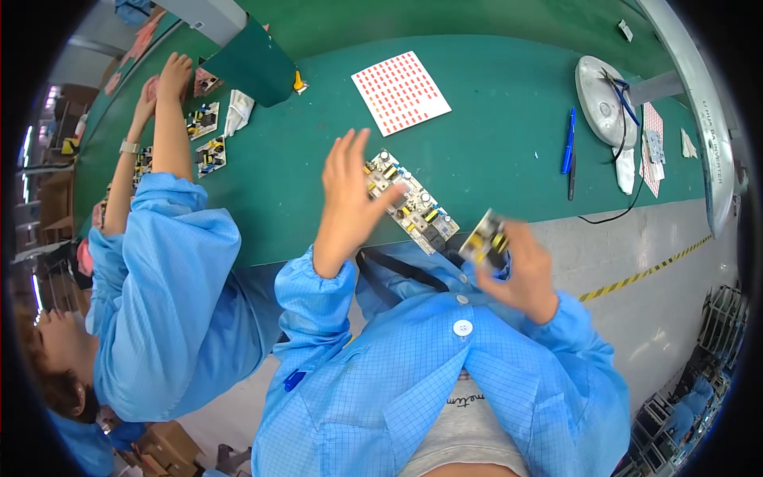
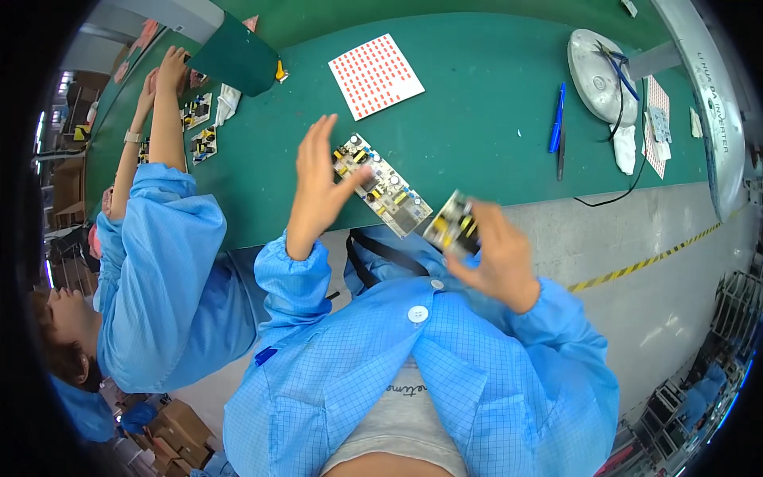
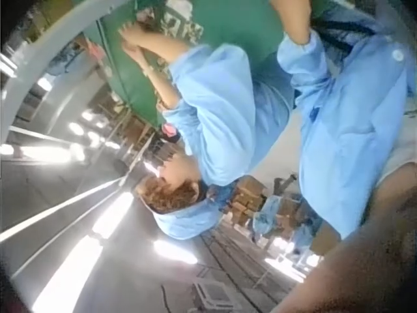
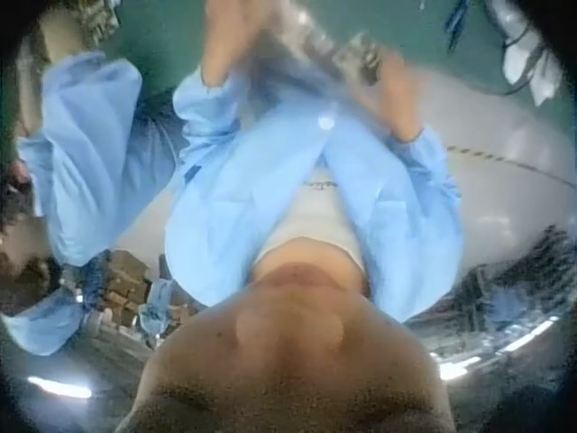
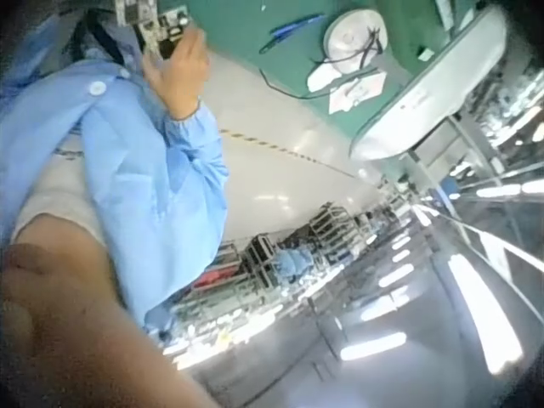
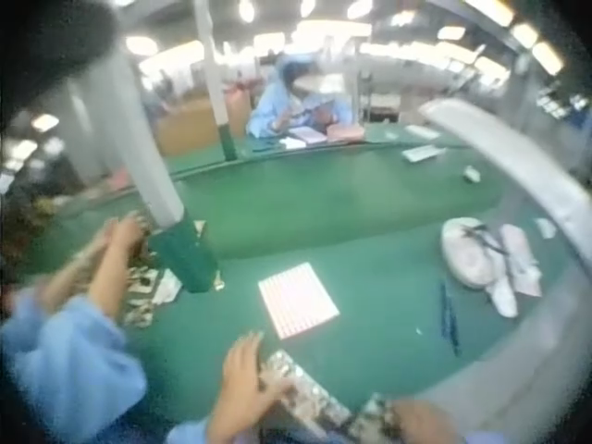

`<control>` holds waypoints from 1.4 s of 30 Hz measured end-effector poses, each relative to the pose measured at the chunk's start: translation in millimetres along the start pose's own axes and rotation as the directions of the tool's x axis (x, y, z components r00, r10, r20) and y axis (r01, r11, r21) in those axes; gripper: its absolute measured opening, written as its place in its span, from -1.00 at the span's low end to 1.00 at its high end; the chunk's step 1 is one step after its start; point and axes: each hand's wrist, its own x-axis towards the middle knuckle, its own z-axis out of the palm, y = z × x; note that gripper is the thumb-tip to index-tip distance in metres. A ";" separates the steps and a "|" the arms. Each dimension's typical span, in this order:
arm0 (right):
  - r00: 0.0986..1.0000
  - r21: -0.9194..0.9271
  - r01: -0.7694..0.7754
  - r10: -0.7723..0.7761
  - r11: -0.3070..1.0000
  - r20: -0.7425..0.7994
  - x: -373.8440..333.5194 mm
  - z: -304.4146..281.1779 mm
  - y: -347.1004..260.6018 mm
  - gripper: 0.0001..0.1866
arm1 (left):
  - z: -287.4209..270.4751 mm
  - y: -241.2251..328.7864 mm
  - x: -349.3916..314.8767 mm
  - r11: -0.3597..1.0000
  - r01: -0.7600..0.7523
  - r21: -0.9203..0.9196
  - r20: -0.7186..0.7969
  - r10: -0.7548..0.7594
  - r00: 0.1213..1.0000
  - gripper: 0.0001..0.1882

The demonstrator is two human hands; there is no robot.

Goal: The person inspects circuit boards and places them into bubble wrap protective sleeves by hand.

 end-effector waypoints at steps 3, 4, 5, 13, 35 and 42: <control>0.998 -0.177 -0.061 0.062 0.982 -0.001 43.0 -4.6 16.3 -0.23 | -10.7 -4.2 1.1 0.993 0.122 0.003 -0.124 -0.121 0.985 -0.28; 0.991 -0.292 -0.098 0.121 0.952 0.062 58.0 -3.3 22.6 -0.19 | -15.1 -2.4 1.6 0.991 0.132 0.013 -0.086 -0.131 0.988 -0.30; 0.991 -0.295 -0.096 0.117 0.951 0.057 66.8 -0.7 26.6 -0.19 | -17.2 -1.8 3.4 0.990 0.137 0.021 -0.047 -0.136 0.990 -0.33; 0.978 -0.101 0.117 -0.097 0.988 0.183 53.5 33.1 -46.4 -0.10 | -5.2 5.6 -4.8 0.999 0.028 -0.043 -0.039 -0.030 0.999 -0.29; 0.933 -0.125 0.168 -0.117 0.978 0.341 45.6 27.1 -35.9 -0.19 | 9.4 23.3 -10.2 0.995 0.100 -0.014 0.019 -0.099 0.995 -0.02; 0.902 -0.133 0.149 -0.079 0.980 0.425 61.0 14.3 -45.4 -0.20 | 6.0 27.2 -6.0 0.995 0.100 -0.021 0.029 -0.100 0.995 -0.05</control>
